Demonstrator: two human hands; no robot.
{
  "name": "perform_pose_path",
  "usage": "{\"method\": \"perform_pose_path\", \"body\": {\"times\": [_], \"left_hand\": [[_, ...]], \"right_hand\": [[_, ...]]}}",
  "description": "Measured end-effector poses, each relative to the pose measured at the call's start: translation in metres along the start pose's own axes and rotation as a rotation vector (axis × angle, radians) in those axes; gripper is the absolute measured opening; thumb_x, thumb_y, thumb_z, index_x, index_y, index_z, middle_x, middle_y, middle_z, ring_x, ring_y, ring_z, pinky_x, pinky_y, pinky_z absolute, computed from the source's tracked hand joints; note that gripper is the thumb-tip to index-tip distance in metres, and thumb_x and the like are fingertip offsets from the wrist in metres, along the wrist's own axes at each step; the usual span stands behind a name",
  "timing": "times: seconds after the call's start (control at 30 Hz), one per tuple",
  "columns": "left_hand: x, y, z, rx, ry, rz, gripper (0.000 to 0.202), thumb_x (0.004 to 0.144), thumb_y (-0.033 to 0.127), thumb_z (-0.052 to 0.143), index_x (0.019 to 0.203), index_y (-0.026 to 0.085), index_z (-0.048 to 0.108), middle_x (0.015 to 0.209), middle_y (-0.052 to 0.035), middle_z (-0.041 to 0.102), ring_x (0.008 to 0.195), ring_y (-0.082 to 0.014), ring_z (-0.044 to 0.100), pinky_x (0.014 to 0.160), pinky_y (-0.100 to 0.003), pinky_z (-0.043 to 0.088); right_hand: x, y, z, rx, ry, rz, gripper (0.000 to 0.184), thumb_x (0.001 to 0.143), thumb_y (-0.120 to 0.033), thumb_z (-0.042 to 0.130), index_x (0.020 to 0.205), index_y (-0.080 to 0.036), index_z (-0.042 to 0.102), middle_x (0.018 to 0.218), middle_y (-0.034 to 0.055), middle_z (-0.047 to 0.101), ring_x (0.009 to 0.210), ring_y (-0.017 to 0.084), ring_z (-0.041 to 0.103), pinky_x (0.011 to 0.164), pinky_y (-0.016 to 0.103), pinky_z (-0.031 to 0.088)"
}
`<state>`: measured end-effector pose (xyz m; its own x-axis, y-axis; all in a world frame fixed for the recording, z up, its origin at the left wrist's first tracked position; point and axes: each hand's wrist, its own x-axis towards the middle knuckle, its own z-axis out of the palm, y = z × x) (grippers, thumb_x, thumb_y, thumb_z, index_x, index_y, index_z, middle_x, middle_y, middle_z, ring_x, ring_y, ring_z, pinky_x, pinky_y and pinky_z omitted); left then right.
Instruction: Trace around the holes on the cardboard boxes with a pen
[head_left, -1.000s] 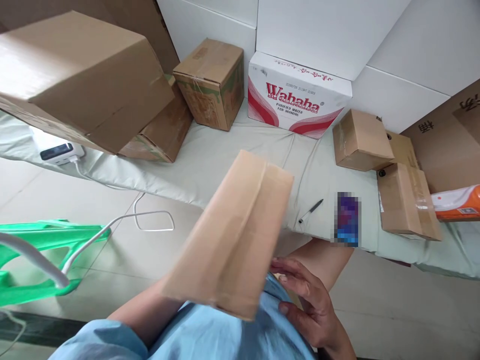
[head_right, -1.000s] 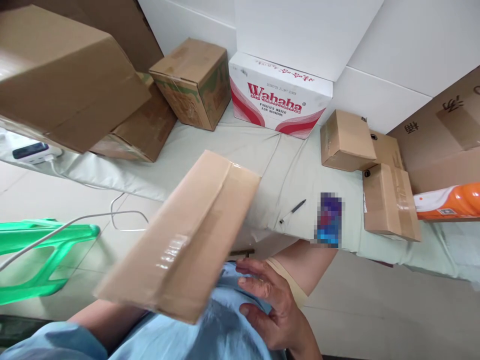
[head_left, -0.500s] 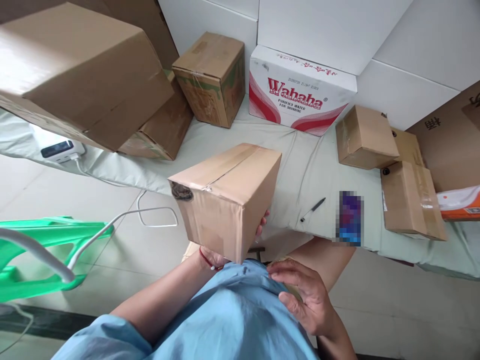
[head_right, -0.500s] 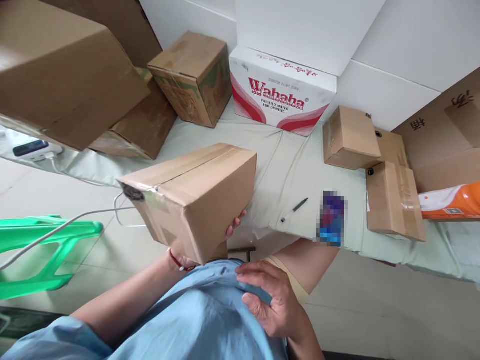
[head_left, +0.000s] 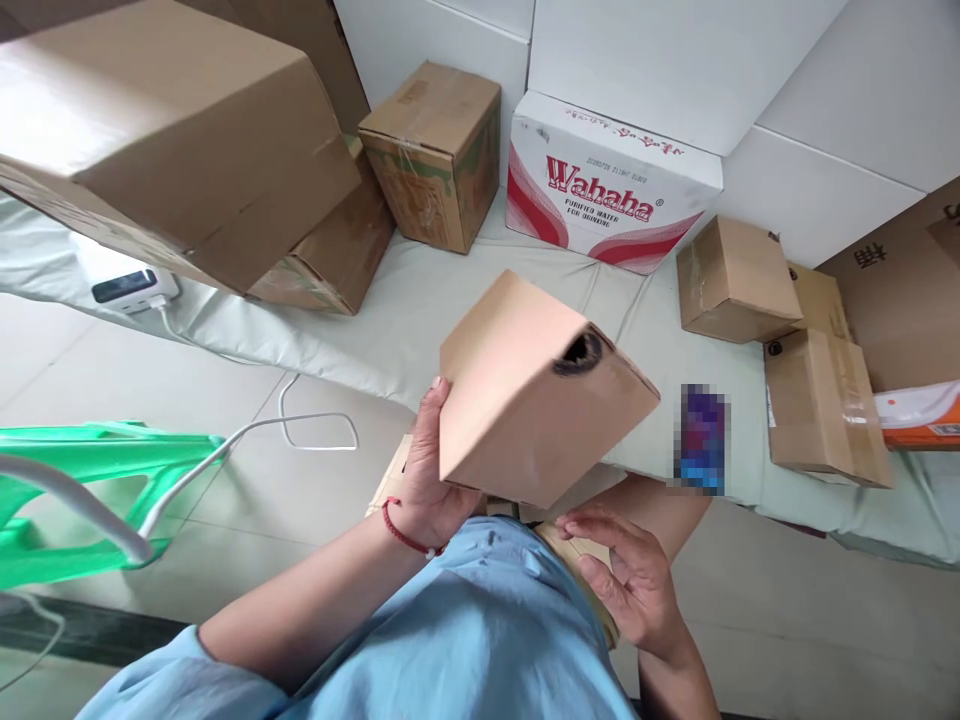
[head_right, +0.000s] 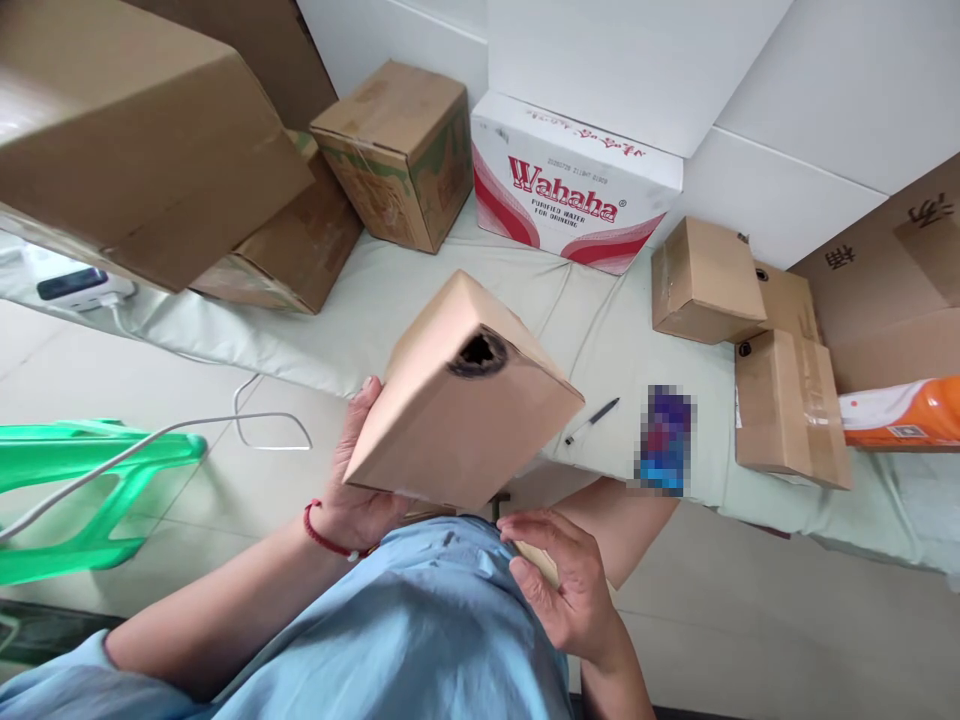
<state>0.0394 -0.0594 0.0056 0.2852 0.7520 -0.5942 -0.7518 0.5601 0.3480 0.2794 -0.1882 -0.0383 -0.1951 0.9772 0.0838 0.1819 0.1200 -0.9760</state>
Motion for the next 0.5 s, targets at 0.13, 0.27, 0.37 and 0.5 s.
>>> {"method": "perform_pose_path", "body": {"times": [0.13,0.27,0.37,0.5], "left_hand": [[-0.005,0.0,0.016,0.063,0.026,0.008,0.072,0.099,0.06,0.072,0.159,0.023,0.055,0.131,-0.0117,0.08,0.115,-0.0345,0.08,0.099,-0.049,0.068],[-0.004,0.008,0.014,0.097,0.003,0.008,0.071,0.097,0.056,0.075,0.155,0.019,0.057,0.142,-0.0138,0.075,0.129,-0.0354,0.075,0.109,-0.051,0.064],[0.0,0.021,0.003,0.105,0.029,0.032,0.065,0.098,0.054,0.074,0.151,0.018,0.061,0.135,-0.0099,0.079,0.12,-0.032,0.079,0.099,-0.042,0.068],[-0.001,0.031,-0.012,0.117,0.024,-0.007,0.061,0.097,0.055,0.073,0.146,0.019,0.065,0.11,-0.0068,0.086,0.089,-0.0277,0.084,0.073,-0.034,0.07]], "right_hand": [[0.003,-0.001,-0.002,-0.045,0.057,0.008,0.031,0.102,-0.025,0.067,0.129,-0.031,0.08,0.112,0.0088,0.082,0.102,0.026,0.079,0.09,0.04,0.066],[0.01,0.009,-0.027,-0.302,0.273,0.052,0.019,0.103,-0.03,0.069,0.116,-0.029,0.083,0.104,0.0053,0.083,0.092,0.021,0.079,0.082,0.032,0.063],[0.023,0.024,-0.06,-0.617,0.457,0.092,0.022,0.105,-0.039,0.066,0.11,-0.025,0.082,0.1,0.006,0.083,0.087,0.021,0.077,0.079,0.032,0.06],[0.055,0.041,-0.098,-1.021,0.396,0.092,0.033,0.108,-0.038,0.054,0.115,-0.02,0.081,0.101,0.0096,0.081,0.086,0.024,0.076,0.076,0.034,0.055]]}}
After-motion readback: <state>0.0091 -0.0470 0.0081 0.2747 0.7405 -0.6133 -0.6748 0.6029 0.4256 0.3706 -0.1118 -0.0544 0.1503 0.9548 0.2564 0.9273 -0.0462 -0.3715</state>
